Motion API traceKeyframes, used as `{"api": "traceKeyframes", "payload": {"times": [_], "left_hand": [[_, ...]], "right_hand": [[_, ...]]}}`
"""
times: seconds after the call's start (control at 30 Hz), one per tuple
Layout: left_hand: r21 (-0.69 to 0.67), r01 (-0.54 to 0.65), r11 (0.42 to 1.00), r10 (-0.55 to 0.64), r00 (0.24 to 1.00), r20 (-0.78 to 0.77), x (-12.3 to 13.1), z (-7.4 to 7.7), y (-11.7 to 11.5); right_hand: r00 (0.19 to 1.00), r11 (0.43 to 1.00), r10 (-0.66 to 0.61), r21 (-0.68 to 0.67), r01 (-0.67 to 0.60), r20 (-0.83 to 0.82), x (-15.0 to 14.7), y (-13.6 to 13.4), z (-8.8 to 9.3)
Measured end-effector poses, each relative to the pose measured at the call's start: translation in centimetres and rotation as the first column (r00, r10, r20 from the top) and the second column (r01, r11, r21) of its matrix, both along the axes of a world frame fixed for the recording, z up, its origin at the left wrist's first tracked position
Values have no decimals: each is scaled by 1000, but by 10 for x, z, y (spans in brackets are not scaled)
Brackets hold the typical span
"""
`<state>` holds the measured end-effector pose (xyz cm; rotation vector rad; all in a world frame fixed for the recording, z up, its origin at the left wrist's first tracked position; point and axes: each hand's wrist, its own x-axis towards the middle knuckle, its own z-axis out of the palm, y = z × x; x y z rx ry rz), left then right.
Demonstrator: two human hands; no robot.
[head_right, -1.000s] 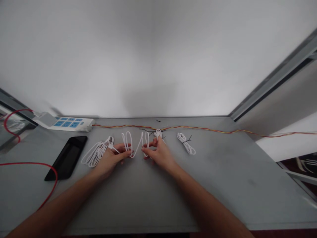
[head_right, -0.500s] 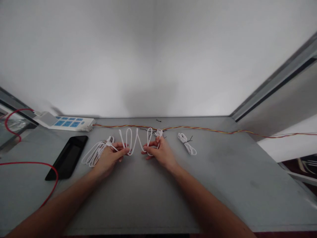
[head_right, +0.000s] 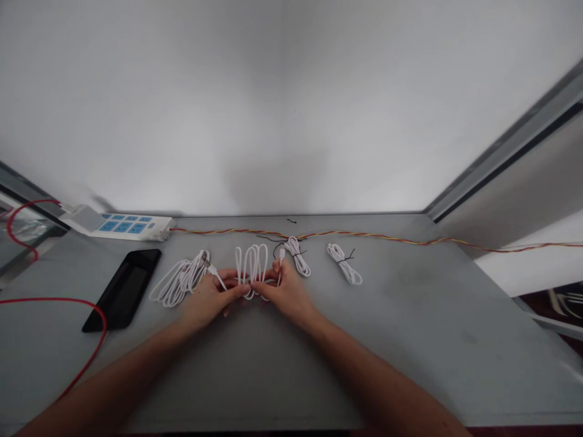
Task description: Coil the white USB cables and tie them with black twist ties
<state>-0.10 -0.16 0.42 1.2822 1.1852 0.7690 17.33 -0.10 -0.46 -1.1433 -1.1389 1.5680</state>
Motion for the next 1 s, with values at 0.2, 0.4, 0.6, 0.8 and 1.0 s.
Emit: {"api": "traceKeyframes", "payload": {"times": [0.2,0.4,0.6,0.8,1.0], "left_hand": [[15,67,998,-68,994,82,0,-1,1],[-41,-12,999,15,997,79,2,2,1],[-32,-109,994,112,988,111,1,-1,3],[-49,-211,976,216,967,132,0,-6,6],[-43,-274,961,278,950,146,0,-3,7]], "right_hand": [[997,998,-62,-5,62,50,2,3,5],[997,998,-68,-3,68,36,2,3,3],[997,997,-82,-6,81,-9,4,5,-1],[995,995,-98,20,98,-9,8,8,-3],[994,994,-111,24,111,5,12,11,-5]]}}
